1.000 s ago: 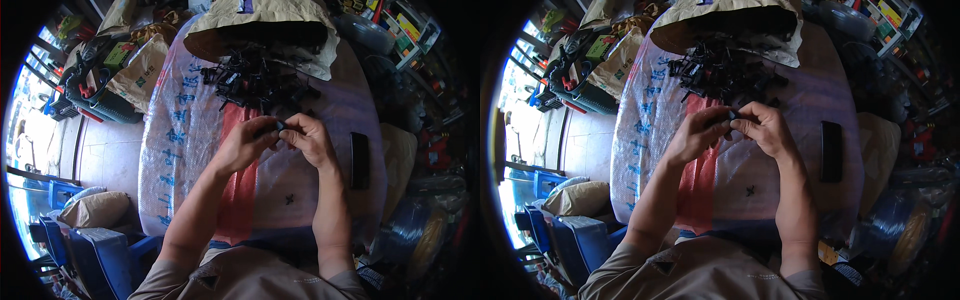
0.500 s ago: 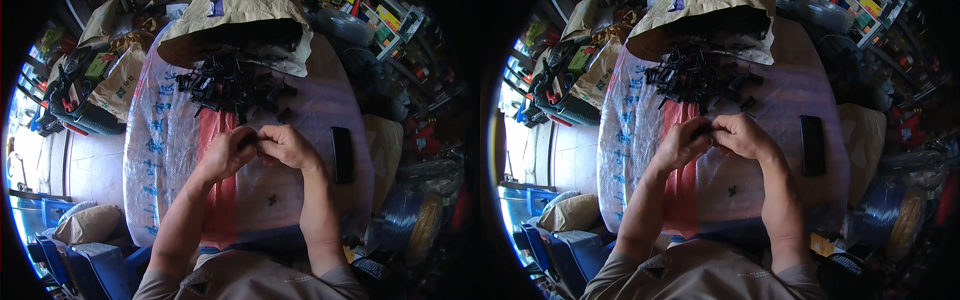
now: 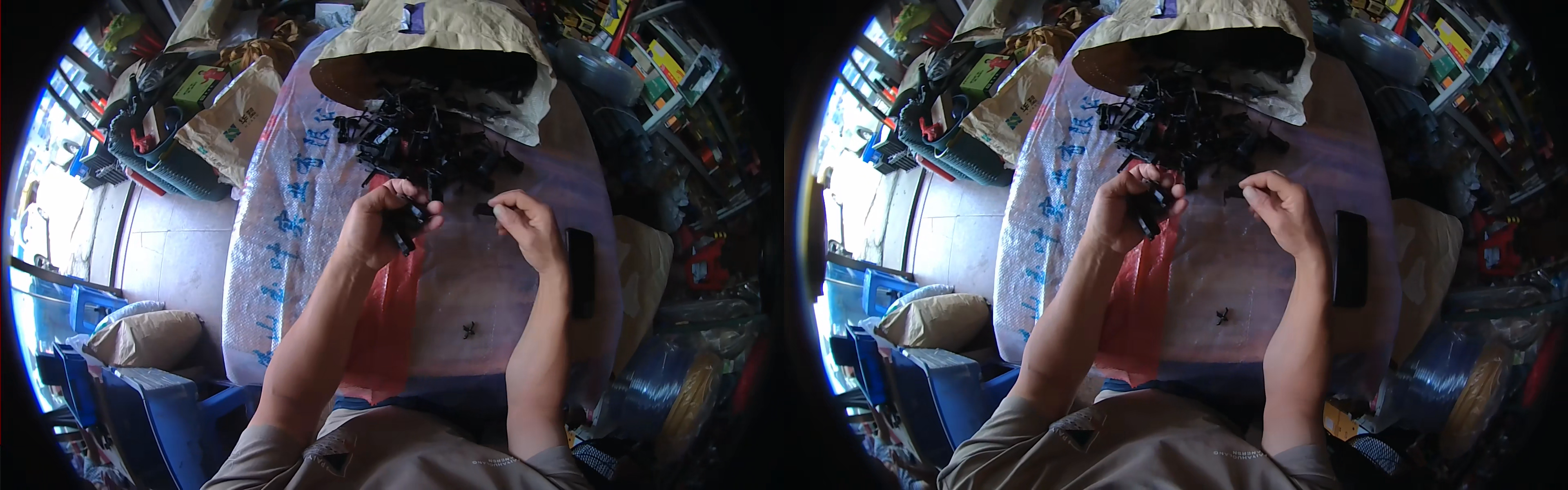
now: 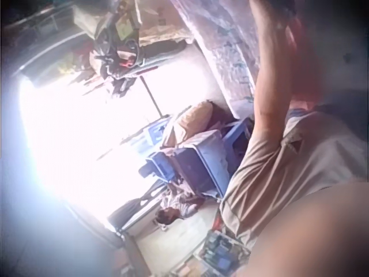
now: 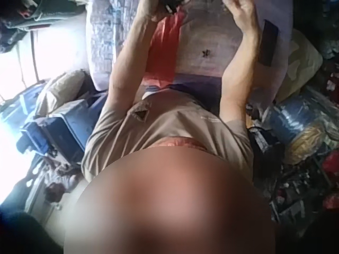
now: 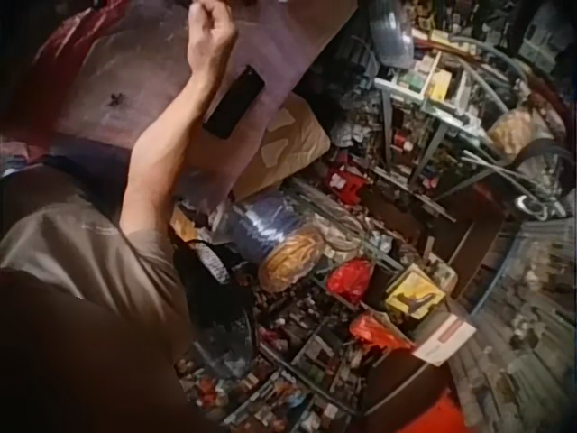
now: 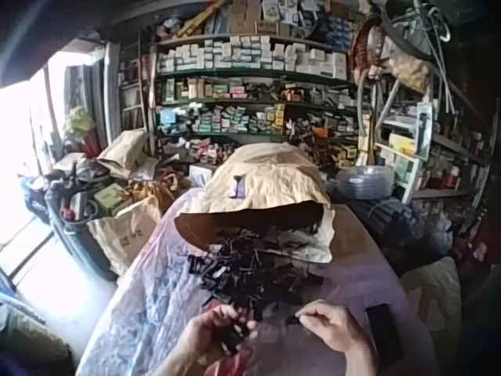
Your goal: Inspecting and handling small black plastic hardware parts at a workshop table.
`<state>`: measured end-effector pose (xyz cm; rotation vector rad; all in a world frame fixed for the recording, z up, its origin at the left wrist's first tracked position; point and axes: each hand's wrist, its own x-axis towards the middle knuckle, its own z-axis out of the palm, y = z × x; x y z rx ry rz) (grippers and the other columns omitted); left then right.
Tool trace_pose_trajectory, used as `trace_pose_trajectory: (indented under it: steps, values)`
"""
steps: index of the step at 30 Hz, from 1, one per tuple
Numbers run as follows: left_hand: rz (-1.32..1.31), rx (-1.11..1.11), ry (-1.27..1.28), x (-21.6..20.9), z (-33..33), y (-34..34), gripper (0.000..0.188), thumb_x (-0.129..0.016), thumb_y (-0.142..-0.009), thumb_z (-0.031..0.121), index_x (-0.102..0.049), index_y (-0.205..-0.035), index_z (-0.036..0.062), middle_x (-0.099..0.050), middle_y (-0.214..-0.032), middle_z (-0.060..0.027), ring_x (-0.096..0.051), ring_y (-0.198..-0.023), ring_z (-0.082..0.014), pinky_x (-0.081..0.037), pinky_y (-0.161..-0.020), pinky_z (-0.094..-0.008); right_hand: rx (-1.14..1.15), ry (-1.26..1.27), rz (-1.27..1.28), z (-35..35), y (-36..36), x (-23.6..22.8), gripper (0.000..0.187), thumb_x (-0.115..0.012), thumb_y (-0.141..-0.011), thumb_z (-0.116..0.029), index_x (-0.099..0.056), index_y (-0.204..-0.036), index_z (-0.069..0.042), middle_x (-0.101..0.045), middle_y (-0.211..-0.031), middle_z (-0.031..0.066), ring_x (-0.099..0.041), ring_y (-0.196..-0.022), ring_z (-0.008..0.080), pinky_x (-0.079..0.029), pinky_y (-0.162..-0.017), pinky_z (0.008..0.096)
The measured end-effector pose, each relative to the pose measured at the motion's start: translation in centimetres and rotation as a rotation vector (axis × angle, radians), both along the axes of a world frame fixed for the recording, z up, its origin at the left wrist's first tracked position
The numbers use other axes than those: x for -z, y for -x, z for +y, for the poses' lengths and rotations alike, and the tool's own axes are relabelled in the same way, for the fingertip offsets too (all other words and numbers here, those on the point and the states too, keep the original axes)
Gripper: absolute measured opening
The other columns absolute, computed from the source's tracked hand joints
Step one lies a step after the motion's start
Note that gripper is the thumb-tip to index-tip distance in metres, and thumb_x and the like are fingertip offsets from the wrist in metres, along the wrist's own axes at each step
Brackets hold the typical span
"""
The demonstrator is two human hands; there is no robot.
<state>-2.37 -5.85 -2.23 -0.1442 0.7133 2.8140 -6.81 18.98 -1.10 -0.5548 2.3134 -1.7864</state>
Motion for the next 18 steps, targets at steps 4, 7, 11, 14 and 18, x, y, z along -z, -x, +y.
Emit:
trace_pose_trajectory:
  steps: [4, 7, 11, 14, 18]
  values:
    - [0.100, 0.034, 0.154, 0.1, -0.7, -0.3, 0.013, -0.049, -0.088, 0.010, -0.057, -0.089, 0.0009, -0.060, -0.087, -0.0124, -0.062, -0.076, -0.0218, -0.054, -0.065, -0.0321, -0.007, 0.383, 0.009, -3.2, -1.3, -1.0, 0.010, -0.064, -0.090, -0.009, -0.064, -0.096, -0.002, -0.060, -0.078, -0.0001, -0.057, -0.067, 0.0068, -0.047, -0.060, 0.0220]
    - [0.188, 0.040, 0.639, -0.9, 0.5, -0.7, 0.024, -0.063, -0.089, 0.017, -0.061, -0.103, -0.0024, -0.064, -0.087, -0.0071, -0.060, -0.072, -0.0129, -0.048, -0.063, -0.0251, 0.043, 0.368, 0.050, -3.9, -1.6, -0.9, 0.011, -0.064, -0.090, -0.010, -0.066, -0.097, -0.002, -0.064, -0.088, 0.0021, -0.059, -0.069, 0.0079, -0.047, -0.060, 0.0219]
    - [0.347, -0.071, 1.065, -2.2, 2.2, -1.7, 0.044, -0.070, -0.086, 0.022, -0.058, -0.120, -0.0040, -0.064, -0.101, -0.0075, -0.059, -0.087, -0.0121, -0.048, -0.073, -0.0265, 0.091, 0.408, 0.105, -4.3, -1.6, -0.2, 0.013, -0.062, -0.092, -0.010, -0.067, -0.099, -0.001, -0.064, -0.097, 0.0038, -0.059, -0.070, 0.0084, -0.047, -0.061, 0.0215]
    - [0.369, -0.087, 1.166, -2.2, 2.1, -1.8, 0.034, -0.069, -0.088, 0.019, -0.061, -0.112, -0.0034, -0.064, -0.101, -0.0079, -0.059, -0.094, -0.0128, -0.048, -0.078, -0.0279, 0.030, 0.413, 0.106, -4.9, -1.9, -0.4, 0.016, -0.058, -0.094, -0.010, -0.067, -0.101, 0.001, -0.062, -0.107, 0.0060, -0.060, -0.075, 0.0095, -0.049, -0.064, 0.0224]
    - [0.406, -0.227, 1.084, -2.0, 2.6, -2.0, 0.020, -0.066, -0.088, 0.013, -0.062, -0.098, -0.0035, -0.068, -0.085, -0.0109, -0.065, -0.081, -0.0162, -0.050, -0.070, -0.0294, -0.033, 0.440, 0.064, -5.7, -2.5, -0.3, 0.016, -0.057, -0.093, -0.007, -0.065, -0.104, 0.002, -0.061, -0.106, 0.0062, -0.060, -0.078, 0.0097, -0.051, -0.067, 0.0234]
